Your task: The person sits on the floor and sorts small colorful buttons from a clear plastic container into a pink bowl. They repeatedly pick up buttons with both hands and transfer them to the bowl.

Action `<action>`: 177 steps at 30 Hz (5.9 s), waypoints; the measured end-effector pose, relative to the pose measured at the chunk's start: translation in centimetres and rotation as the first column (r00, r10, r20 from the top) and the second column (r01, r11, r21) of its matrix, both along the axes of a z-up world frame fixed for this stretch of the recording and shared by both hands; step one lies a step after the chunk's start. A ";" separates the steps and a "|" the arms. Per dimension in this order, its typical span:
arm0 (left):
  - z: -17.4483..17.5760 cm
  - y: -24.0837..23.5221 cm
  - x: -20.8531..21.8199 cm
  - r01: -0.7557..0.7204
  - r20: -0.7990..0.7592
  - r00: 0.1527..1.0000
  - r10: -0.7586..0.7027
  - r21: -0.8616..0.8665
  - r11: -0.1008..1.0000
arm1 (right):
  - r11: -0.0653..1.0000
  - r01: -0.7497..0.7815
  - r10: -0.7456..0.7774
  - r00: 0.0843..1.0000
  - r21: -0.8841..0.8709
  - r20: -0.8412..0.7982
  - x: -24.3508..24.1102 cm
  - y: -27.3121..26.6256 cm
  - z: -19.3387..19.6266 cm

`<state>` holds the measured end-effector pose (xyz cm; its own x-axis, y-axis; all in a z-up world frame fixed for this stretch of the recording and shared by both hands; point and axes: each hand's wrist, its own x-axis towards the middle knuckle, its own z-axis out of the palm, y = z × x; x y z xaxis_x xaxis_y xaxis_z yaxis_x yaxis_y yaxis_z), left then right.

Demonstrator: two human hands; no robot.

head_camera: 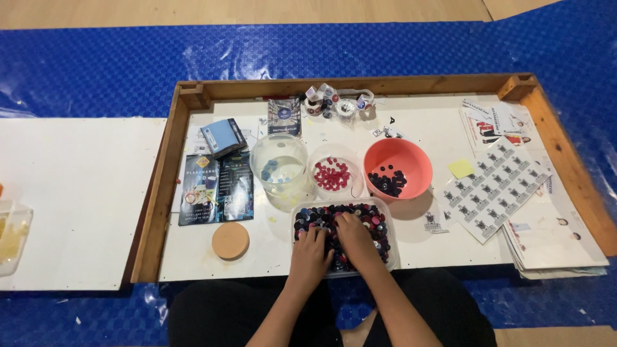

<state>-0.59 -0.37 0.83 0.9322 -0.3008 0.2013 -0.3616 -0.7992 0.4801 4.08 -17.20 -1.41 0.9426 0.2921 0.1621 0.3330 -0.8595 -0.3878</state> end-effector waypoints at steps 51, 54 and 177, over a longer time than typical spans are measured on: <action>-0.6 -0.2 0.1 -0.031 -0.017 0.999 0.031 0.021 0.999 | 0.967 0.159 -0.163 0.987 -0.197 -0.002 -0.7 1.7 -3.0; -0.8 -0.3 0.2 -0.031 0.038 0.999 0.030 0.043 0.999 | 0.955 0.076 -0.079 0.997 -0.286 0.002 0.3 1.1 -4.1; -6.5 -4.2 7.5 0.326 -0.002 0.945 -0.327 0.093 0.941 | 0.915 0.127 -0.155 0.987 0.382 0.043 -4.3 -4.4 2.6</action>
